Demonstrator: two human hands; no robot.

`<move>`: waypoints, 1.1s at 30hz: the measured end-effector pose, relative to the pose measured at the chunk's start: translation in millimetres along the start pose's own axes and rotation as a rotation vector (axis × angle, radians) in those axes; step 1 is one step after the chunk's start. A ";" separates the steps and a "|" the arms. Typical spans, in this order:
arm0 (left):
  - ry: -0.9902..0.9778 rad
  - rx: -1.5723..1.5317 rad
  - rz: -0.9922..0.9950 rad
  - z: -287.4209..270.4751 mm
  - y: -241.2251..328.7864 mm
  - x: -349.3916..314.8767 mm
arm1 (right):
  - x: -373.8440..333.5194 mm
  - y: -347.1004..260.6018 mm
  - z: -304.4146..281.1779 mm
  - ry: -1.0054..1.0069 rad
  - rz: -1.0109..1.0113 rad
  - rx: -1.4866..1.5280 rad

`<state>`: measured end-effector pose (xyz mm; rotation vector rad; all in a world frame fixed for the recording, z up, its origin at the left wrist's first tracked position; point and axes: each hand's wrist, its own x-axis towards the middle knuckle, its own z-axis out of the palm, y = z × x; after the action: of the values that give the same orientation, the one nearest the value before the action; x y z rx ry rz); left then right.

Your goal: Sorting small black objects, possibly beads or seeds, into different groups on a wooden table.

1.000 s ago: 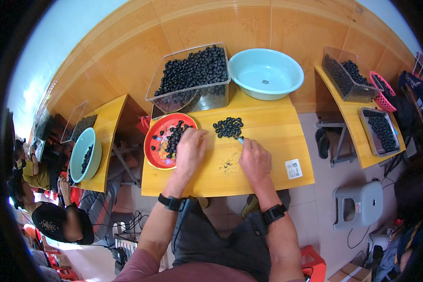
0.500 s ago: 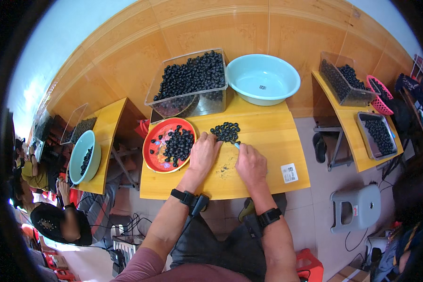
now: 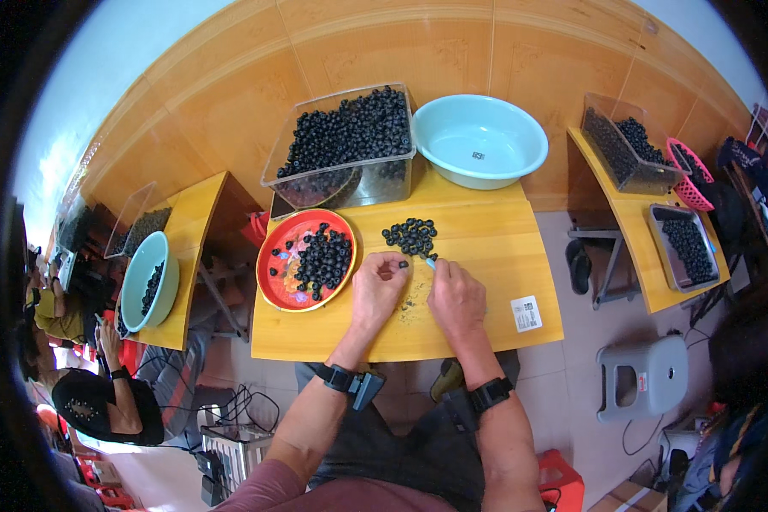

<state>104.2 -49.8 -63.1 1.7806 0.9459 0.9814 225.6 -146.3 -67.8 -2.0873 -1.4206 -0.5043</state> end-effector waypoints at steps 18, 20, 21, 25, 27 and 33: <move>-0.037 -0.092 0.018 7.1 -6.7 -7.3 | -3.2 -0.5 -2.0 -0.008 -0.040 -0.003; -0.001 -0.213 -0.042 10.2 -9.6 -6.7 | -3.4 -0.3 -1.9 0.001 -0.057 0.007; -0.001 -0.212 -0.043 10.4 -11.2 -6.6 | -3.8 0.4 -1.6 0.004 -0.089 0.033; -0.003 -0.151 0.023 10.5 -12.1 -6.8 | -4.1 0.1 -0.7 0.001 -0.165 0.087; 0.002 -0.146 0.041 10.4 -11.8 -7.1 | -3.7 -0.4 -2.2 -0.008 -0.171 0.089; -0.006 -0.095 0.064 8.5 -3.5 -8.2 | -3.6 -0.7 -3.2 -0.016 -0.175 0.080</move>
<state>107.8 -58.7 -70.8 1.7423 0.8296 1.0439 223.6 -150.7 -67.2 -1.9187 -1.6153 -0.4913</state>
